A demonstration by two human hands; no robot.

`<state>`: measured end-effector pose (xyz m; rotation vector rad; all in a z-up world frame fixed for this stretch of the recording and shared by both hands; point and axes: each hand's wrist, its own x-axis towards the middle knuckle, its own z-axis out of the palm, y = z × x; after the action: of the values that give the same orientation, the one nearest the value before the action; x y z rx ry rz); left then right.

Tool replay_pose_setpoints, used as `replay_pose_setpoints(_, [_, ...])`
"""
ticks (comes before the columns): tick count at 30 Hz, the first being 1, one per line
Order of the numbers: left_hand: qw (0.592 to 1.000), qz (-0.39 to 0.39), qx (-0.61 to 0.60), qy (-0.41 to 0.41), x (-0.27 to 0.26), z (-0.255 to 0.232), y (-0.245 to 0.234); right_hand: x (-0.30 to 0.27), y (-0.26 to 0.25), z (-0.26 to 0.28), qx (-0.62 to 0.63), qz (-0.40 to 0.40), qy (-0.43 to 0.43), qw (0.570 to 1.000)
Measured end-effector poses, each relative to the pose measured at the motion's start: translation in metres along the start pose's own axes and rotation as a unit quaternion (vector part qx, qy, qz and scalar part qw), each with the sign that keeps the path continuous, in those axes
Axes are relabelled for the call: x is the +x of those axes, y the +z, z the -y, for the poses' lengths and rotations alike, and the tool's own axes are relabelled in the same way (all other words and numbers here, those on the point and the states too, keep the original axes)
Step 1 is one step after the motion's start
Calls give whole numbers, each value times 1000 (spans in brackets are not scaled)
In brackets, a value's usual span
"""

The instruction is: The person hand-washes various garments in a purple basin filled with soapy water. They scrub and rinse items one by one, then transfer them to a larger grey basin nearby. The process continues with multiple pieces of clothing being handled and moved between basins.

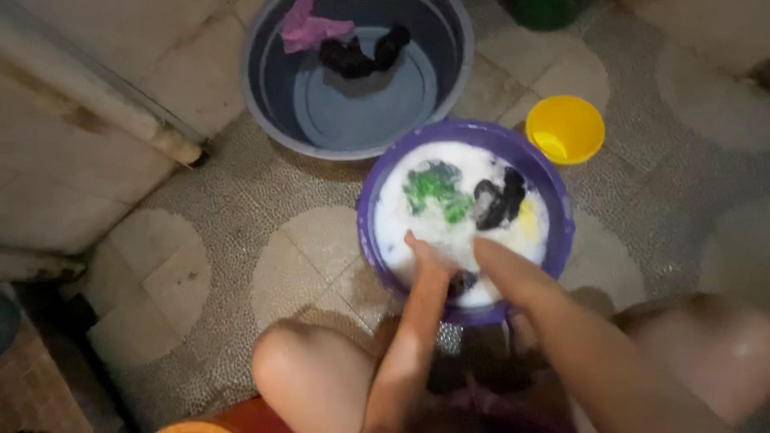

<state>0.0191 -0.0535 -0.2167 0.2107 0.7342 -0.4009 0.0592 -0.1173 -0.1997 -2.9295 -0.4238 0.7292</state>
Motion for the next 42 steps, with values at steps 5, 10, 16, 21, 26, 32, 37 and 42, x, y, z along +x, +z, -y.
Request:
replay_pose_setpoints(5, [995, -17, 74, -64, -72, -18, 57, -31, -65, -1, 104, -63, -41, 992])
replay_pose_setpoints(10, [981, 70, 176, -32, -128, -31, 99, -119, -125, 14, 246, -178, -97, 948])
replay_pose_setpoints(16, [930, 275, 224, 95, -78, -24, 50, -158, -94, 53, 25, -420, -249, 872])
replay_pose_setpoints(21, [961, 172, 213, 29, -34, -8, 34, -101, -97, 18, 106, -491, -150, 852])
replay_pose_setpoints(26, [946, 202, 218, 130, -18, -25, 6, -91, -84, 25, 27, -387, -131, 913])
replay_pose_setpoints(32, [952, 109, 279, 56, -47, -7, 33, -97, -77, -8, 207, -422, 55, 881])
replay_pose_setpoints(37, [832, 27, 534, 147, -84, -5, 71, -104, -121, -40, 281, -301, 140, 901])
replay_pose_setpoints(42, [518, 40, 718, 462, -110, 12, 80, -140, -157, -48, 412, -126, -3, 902])
